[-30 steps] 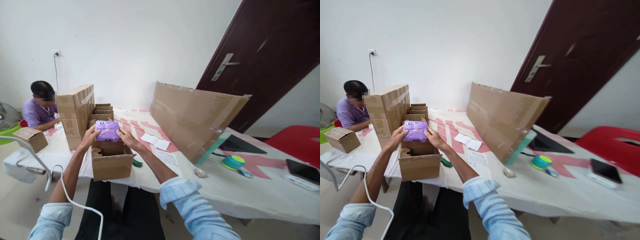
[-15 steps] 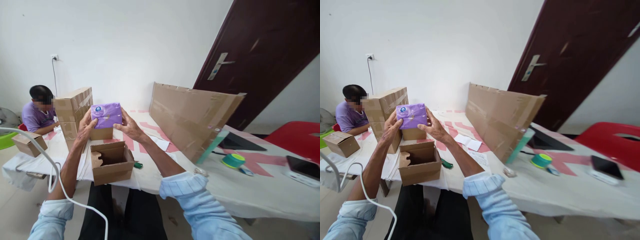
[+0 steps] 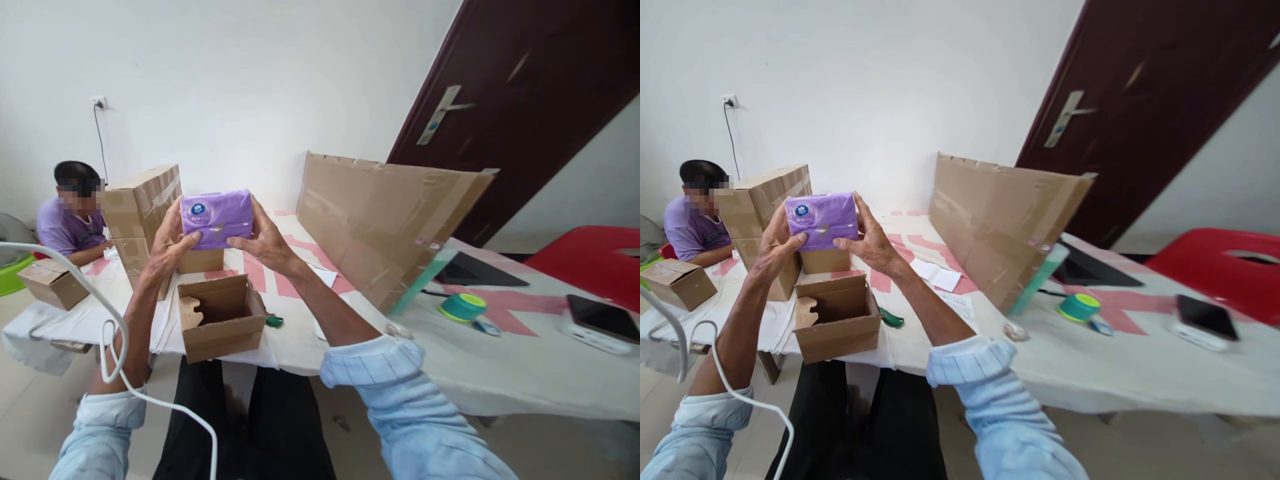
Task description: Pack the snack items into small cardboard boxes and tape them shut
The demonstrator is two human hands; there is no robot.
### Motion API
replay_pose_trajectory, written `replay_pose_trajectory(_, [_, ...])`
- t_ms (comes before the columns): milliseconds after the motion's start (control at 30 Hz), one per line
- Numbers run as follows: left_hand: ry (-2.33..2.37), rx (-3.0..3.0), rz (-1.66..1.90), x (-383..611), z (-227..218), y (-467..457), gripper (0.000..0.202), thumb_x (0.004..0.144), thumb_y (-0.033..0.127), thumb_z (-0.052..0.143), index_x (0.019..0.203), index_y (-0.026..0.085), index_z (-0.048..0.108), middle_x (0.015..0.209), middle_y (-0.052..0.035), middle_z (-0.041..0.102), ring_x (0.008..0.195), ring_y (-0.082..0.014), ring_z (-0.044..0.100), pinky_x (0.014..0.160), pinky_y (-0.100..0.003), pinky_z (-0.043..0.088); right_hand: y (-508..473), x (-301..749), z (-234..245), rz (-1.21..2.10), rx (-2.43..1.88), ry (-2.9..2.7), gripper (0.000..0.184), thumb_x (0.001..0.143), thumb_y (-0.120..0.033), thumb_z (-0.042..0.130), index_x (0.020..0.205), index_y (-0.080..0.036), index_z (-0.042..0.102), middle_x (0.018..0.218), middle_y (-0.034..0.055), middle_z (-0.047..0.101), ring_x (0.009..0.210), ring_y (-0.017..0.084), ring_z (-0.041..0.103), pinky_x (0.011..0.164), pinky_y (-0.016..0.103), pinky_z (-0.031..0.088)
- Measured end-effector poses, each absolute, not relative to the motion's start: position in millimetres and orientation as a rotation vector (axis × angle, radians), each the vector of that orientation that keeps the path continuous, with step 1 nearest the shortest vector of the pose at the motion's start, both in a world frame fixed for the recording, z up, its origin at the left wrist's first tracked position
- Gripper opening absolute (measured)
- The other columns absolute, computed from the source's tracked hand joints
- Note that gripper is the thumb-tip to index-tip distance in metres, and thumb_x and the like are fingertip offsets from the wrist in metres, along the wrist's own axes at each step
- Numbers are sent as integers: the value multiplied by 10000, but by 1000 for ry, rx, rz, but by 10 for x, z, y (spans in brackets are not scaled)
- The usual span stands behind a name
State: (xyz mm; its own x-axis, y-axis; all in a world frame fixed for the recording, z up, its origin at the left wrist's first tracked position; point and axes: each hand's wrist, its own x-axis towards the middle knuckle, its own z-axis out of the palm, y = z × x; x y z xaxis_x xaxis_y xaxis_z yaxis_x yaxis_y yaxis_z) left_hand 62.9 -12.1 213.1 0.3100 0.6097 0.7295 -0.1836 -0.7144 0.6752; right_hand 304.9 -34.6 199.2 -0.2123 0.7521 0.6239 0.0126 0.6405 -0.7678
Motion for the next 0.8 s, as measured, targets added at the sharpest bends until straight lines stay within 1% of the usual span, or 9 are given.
replay_pose_trajectory(100, [512, 1935, 1373, 536, 1966, 123, 1029, 774, 463, 955, 1645, 239, 455, 1555, -161, 632, 1429, -387, 609, 1112, -474, 593, -217, 3100, 1794, 795, -715, -1682, 1366, 769, -616, 914, 1777, -310, 45, 1636, 147, 513, 1389, 357, 601, 1144, 520, 563])
replay_pose_trajectory(167, [580, 1940, 1378, 444, 1800, 327, 1075, 738, 457, 970, 1643, 204, 448, 1525, -179, 654, 1370, -376, 656, 1069, -450, 619, -148, 3171, 1613, 816, -808, -1717, 1359, 759, -591, 923, 1779, -277, 84, 1641, 179, 493, 1368, 364, 604, 1117, 518, 567])
replay_pose_trajectory(200, [610, 1933, 1394, 390, 1707, 431, 1093, 728, 455, 971, 1644, 183, 439, 1516, -188, 660, 1352, -371, 668, 1078, -451, 613, -126, 3219, 1513, 827, -873, -1740, 1314, 757, -579, 923, 1775, -263, 154, 1637, 189, 496, 1354, 365, 604, 1096, 516, 571])
replay_pose_trajectory(267, [683, 1913, 1429, 269, 1510, 628, 1123, 702, 434, 977, 1637, 141, 429, 1506, -207, 660, 1343, -368, 675, 1118, -465, 587, -107, 3330, 1311, 860, -1022, -1793, 1137, 758, -559, 913, 1712, -233, 386, 1572, 195, 564, 1279, 356, 625, 1037, 505, 582])
replay_pose_trajectory(367, [797, 1874, 1451, 93, 1194, 872, 1137, 635, 371, 987, 1605, 112, 453, 1542, -232, 618, 1378, -384, 646, 1147, -483, 561, -137, 3475, 1054, 957, -1172, -1869, 791, 762, -547, 885, 1434, -163, 720, 1231, 154, 737, 1038, 289, 664, 914, 445, 579])
replay_pose_trajectory(433, [858, 1831, 1420, 13, 968, 996, 1109, 605, 339, 979, 1571, 111, 484, 1551, -239, 603, 1380, -389, 639, 1148, -496, 556, -174, 3521, 947, 1032, -1187, -1875, 614, 781, -550, 844, 1231, -134, 809, 993, 88, 736, 880, 223, 638, 814, 381, 553])
replay_pose_trajectory(500, [925, 1778, 1373, -21, 739, 1093, 1067, 586, 323, 965, 1530, 116, 514, 1524, -234, 622, 1362, -384, 650, 1155, -515, 545, -208, 3525, 900, 1095, -1196, -1832, 510, 795, -540, 807, 1098, -129, 819, 849, 36, 685, 746, 164, 581, 695, 320, 507])
replay_pose_trajectory(600, [1011, 1726, 1329, 0, 422, 1219, 999, 555, 296, 953, 1457, 128, 557, 1457, -216, 666, 1339, -381, 664, 1174, -543, 519, -238, 3494, 904, 1181, -1232, -1757, 444, 768, -498, 806, 1024, -137, 782, 730, -10, 617, 612, 118, 509, 558, 269, 437])
replay_pose_trajectory(800, [1087, 1712, 1316, 127, -3, 1508, 843, 522, 207, 926, 1302, 161, 609, 1312, -165, 730, 1255, -354, 697, 1149, -525, 513, -302, 3452, 915, 1235, -1216, -1714, 367, 741, -472, 773, 943, -176, 696, 649, -50, 553, 536, 121, 523, 497, 263, 442])
